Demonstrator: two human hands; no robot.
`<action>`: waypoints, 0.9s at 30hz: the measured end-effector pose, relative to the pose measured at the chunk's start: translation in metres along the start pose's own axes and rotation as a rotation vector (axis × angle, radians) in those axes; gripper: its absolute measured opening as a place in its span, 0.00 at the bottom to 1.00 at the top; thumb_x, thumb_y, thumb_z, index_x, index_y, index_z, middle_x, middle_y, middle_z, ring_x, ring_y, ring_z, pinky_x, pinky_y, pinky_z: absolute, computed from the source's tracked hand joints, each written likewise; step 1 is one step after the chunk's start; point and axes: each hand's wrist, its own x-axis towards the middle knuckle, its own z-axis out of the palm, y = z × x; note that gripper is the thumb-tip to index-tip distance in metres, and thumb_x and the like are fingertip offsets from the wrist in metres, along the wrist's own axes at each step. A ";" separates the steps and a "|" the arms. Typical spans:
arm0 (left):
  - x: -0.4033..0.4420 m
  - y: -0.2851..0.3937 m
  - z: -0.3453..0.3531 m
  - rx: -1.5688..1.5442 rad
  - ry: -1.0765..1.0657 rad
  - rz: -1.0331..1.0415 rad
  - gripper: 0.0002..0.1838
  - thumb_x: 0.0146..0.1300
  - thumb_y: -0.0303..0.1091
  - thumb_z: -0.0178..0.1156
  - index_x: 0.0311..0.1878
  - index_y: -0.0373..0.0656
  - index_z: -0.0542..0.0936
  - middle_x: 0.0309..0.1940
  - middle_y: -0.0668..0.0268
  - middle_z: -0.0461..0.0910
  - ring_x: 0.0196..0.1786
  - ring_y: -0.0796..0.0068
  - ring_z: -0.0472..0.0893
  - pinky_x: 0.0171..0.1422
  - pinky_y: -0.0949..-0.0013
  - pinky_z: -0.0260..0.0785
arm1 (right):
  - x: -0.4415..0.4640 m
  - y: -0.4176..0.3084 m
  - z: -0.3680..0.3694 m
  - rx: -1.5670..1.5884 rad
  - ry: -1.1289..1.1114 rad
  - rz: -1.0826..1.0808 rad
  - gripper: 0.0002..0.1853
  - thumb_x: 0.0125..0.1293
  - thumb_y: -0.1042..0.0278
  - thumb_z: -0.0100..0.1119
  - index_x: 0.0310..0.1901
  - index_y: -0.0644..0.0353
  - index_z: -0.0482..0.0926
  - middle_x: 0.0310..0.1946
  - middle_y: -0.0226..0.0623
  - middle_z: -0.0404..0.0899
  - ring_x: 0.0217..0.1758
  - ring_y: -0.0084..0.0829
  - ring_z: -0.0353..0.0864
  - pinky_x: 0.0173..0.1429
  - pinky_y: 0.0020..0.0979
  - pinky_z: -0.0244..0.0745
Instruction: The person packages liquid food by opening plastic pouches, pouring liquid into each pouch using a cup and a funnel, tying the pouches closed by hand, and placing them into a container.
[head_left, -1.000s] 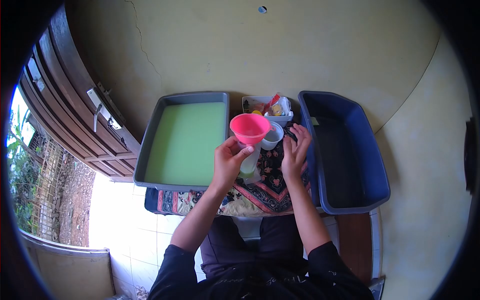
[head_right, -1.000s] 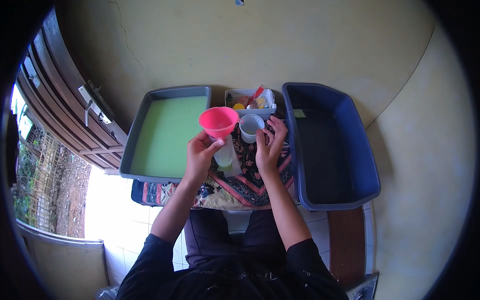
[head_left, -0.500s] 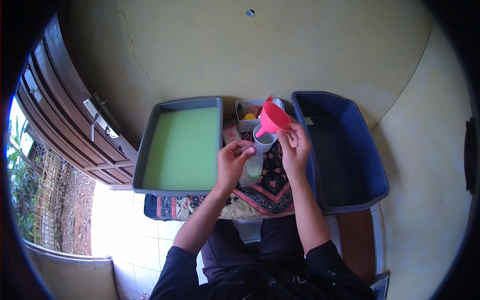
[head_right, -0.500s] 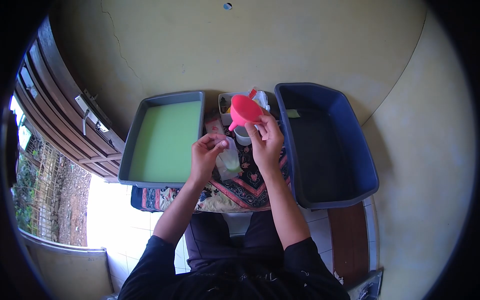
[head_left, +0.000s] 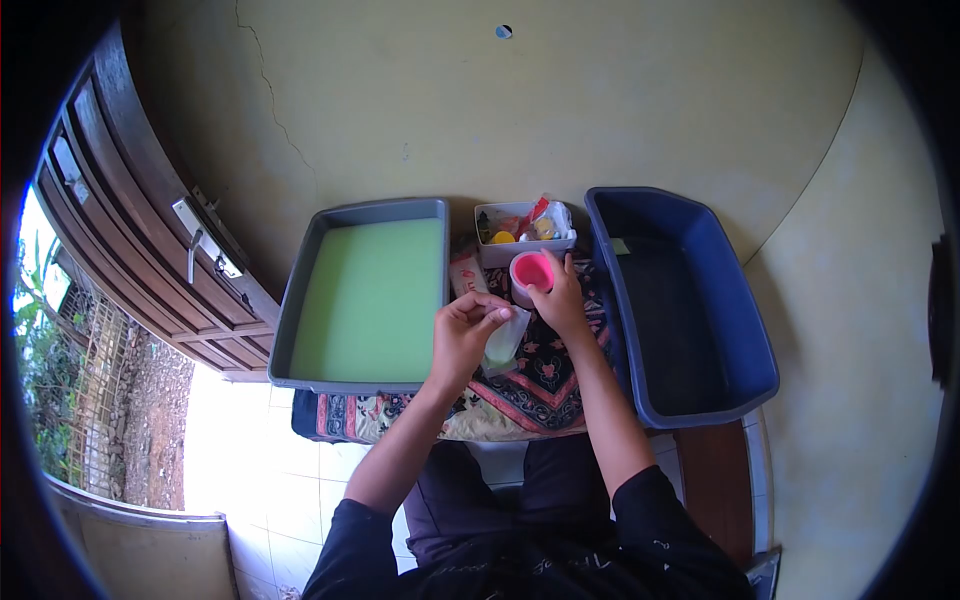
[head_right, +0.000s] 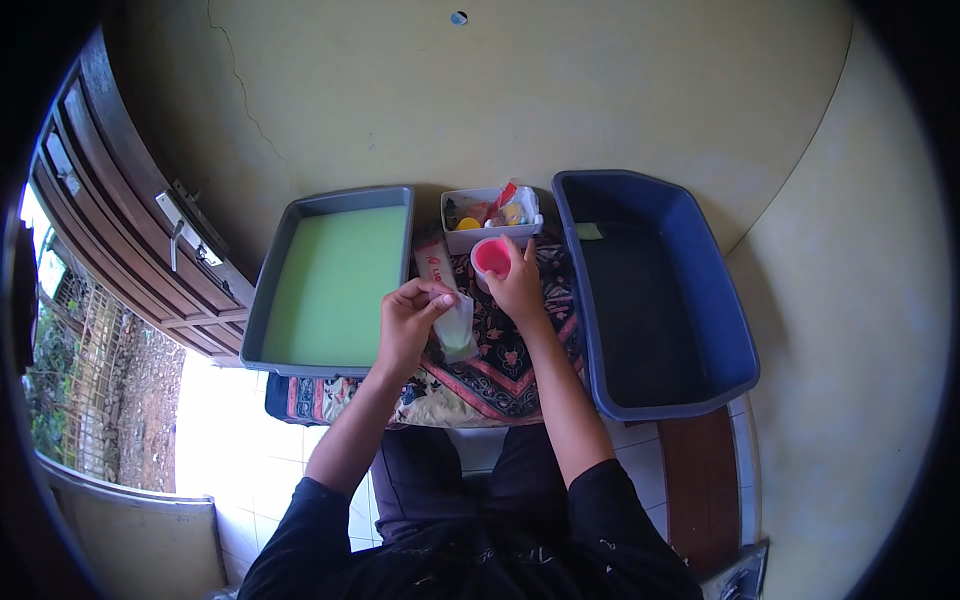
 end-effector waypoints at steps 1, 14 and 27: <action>-0.001 0.001 0.000 0.001 0.001 0.000 0.04 0.61 0.23 0.64 0.38 0.34 0.80 0.33 0.65 0.83 0.37 0.81 0.81 0.44 0.78 0.72 | -0.003 -0.010 -0.006 0.054 -0.024 0.055 0.28 0.54 0.68 0.67 0.57 0.63 0.72 0.52 0.55 0.76 0.63 0.52 0.71 0.68 0.38 0.64; -0.008 0.036 0.012 0.071 -0.089 0.086 0.06 0.58 0.23 0.66 0.38 0.34 0.82 0.33 0.66 0.82 0.38 0.81 0.79 0.46 0.76 0.72 | -0.005 -0.135 -0.119 0.421 -0.368 -0.096 0.17 0.58 0.64 0.69 0.44 0.67 0.79 0.35 0.45 0.83 0.39 0.38 0.85 0.44 0.33 0.75; -0.012 -0.011 -0.009 -0.249 -0.536 -0.322 0.35 0.72 0.56 0.43 0.61 0.28 0.68 0.49 0.57 0.77 0.54 0.65 0.75 0.62 0.63 0.63 | 0.018 -0.144 -0.143 0.629 -0.535 0.160 0.08 0.65 0.69 0.62 0.36 0.66 0.82 0.24 0.31 0.80 0.25 0.18 0.77 0.30 0.23 0.72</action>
